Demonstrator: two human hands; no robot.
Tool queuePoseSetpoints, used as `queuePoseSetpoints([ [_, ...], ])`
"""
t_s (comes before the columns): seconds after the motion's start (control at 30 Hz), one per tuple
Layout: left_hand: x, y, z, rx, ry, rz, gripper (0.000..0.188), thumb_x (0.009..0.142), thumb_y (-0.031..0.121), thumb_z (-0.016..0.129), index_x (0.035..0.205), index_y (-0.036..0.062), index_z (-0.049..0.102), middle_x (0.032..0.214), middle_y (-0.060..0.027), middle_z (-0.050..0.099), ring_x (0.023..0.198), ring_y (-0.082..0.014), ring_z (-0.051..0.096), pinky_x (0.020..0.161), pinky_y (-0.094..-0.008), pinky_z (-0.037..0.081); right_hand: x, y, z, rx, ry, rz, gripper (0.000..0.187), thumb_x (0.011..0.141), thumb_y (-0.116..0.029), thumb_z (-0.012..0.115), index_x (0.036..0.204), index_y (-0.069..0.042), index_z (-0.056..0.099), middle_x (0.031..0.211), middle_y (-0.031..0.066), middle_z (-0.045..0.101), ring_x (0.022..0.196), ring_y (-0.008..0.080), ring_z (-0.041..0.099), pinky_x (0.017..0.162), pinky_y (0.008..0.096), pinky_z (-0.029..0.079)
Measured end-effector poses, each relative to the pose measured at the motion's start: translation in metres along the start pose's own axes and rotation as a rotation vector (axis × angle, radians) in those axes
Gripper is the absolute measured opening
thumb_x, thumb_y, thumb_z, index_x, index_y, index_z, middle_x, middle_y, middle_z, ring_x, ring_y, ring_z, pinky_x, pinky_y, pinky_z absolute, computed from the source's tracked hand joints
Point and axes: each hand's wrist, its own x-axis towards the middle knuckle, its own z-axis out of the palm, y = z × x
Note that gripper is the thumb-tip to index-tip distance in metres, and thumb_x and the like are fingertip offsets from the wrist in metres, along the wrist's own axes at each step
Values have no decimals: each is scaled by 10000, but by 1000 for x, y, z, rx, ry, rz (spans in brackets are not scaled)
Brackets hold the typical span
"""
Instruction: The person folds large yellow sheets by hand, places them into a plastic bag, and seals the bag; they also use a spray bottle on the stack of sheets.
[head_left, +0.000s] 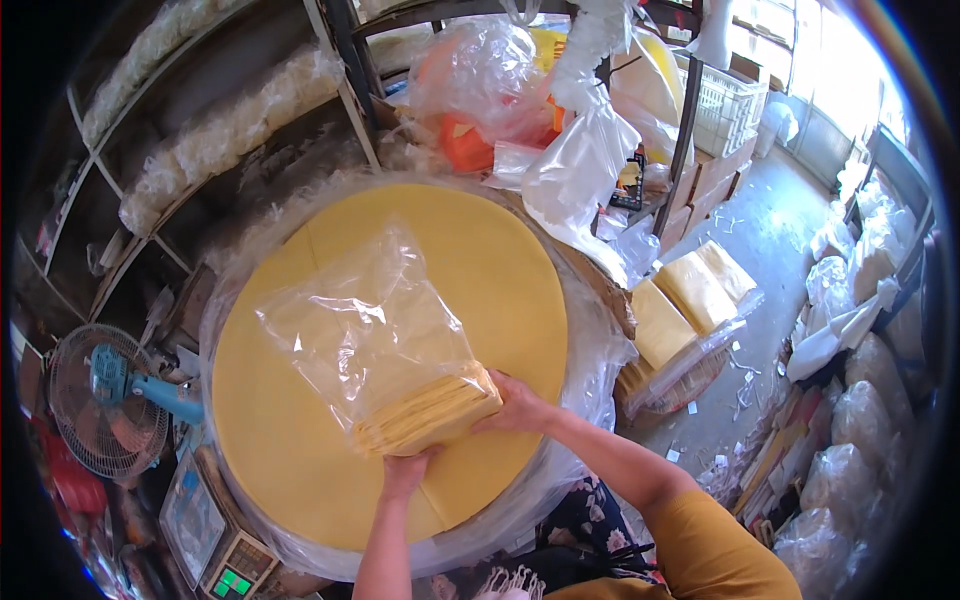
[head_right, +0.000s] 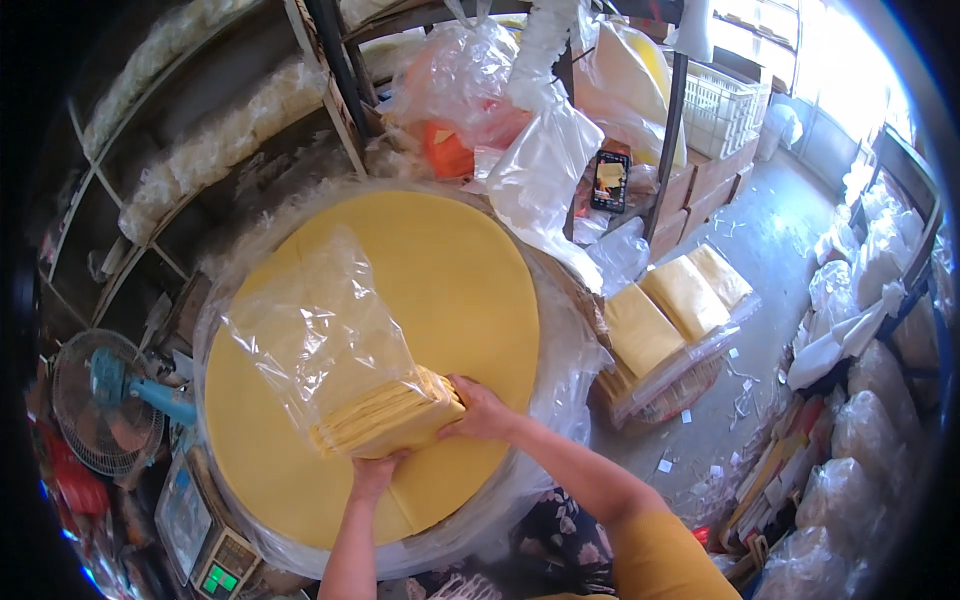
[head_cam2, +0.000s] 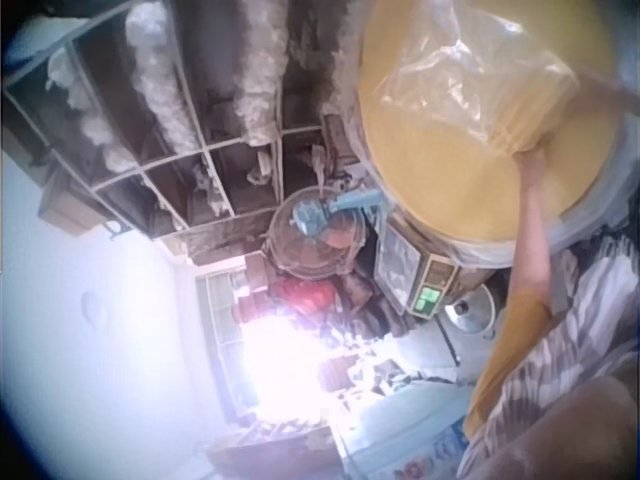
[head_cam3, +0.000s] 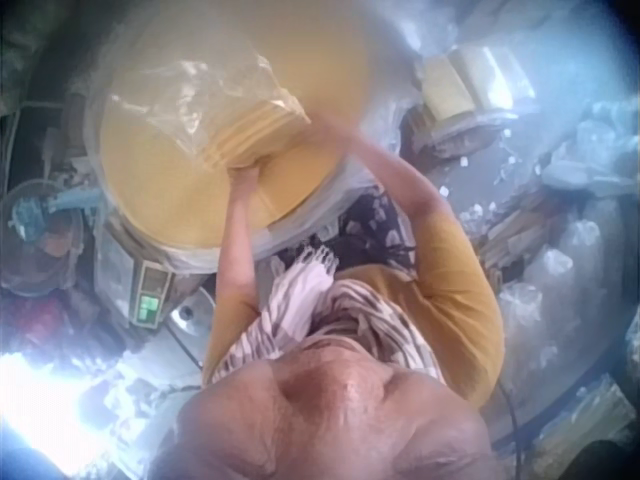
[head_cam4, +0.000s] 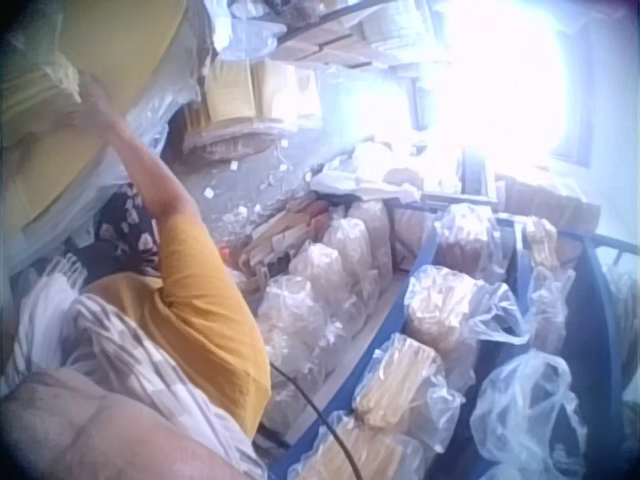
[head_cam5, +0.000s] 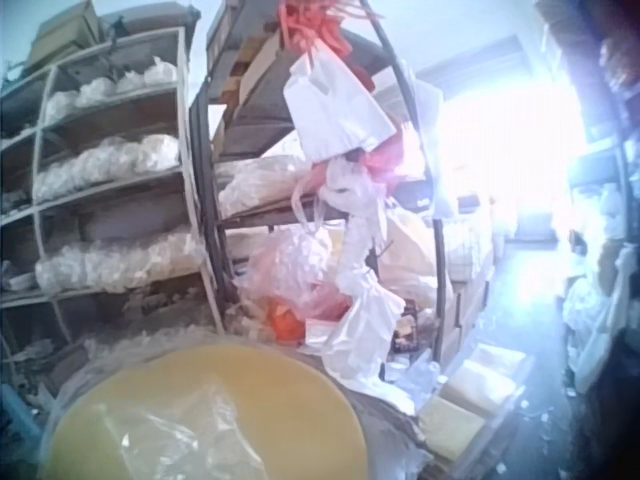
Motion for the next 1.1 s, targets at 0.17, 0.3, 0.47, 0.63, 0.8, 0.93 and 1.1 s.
queuePoseSetpoints([
  [0.17,1,14,-1,20,-81,-104,584,607,40,811,1125,9,542,1090,-77,598,996,-191,567,849,-322,484,-2,5,5,65,16,80,718,578,-201,828,1187,-72,469,1125,122,560,1077,275,516,929,338,407],
  [0.3,-11,40,-19,-161,-105,118,756,595,55,825,1253,45,452,1175,-61,554,1096,-205,517,922,-323,443,-1,1,4,-7,20,18,694,586,-193,823,1170,-64,471,1123,122,562,1076,284,518,930,342,404],
  [0.47,-10,118,0,-406,109,304,886,592,56,828,1321,44,324,1198,-79,514,1125,-225,494,960,-348,434,1,14,0,-50,-40,32,792,582,-212,834,1240,-57,421,1157,138,549,1117,286,496,958,349,384],
  [0.63,-11,113,-12,-270,112,278,766,634,5,790,1266,45,360,1160,-102,522,1051,-205,546,900,-321,483,12,-60,-27,12,33,-207,906,605,-271,844,1327,-37,351,1258,123,500,1189,244,452,1021,355,334],
  [0.8,-4,101,-5,-253,92,203,581,672,-84,724,1148,38,414,1081,-77,565,999,-164,570,840,-289,511,24,-119,-35,137,-124,-77,661,646,-196,826,1198,-32,502,1180,84,535,1098,179,503,951,301,391],
  [0.93,-3,88,-6,-414,63,84,515,700,-80,708,1113,38,423,1061,-65,575,993,-152,570,829,-280,512,23,-96,-23,223,-96,-96,602,646,-137,821,1160,-39,522,1117,66,555,1059,163,522,911,286,416],
  [1.1,-4,70,-14,-333,25,106,502,758,-15,691,1170,43,411,1088,-62,568,1019,-152,555,866,-285,473,19,-84,-12,168,-20,-26,544,665,-92,804,1132,-42,532,1070,36,574,1009,129,541,867,277,438],
])
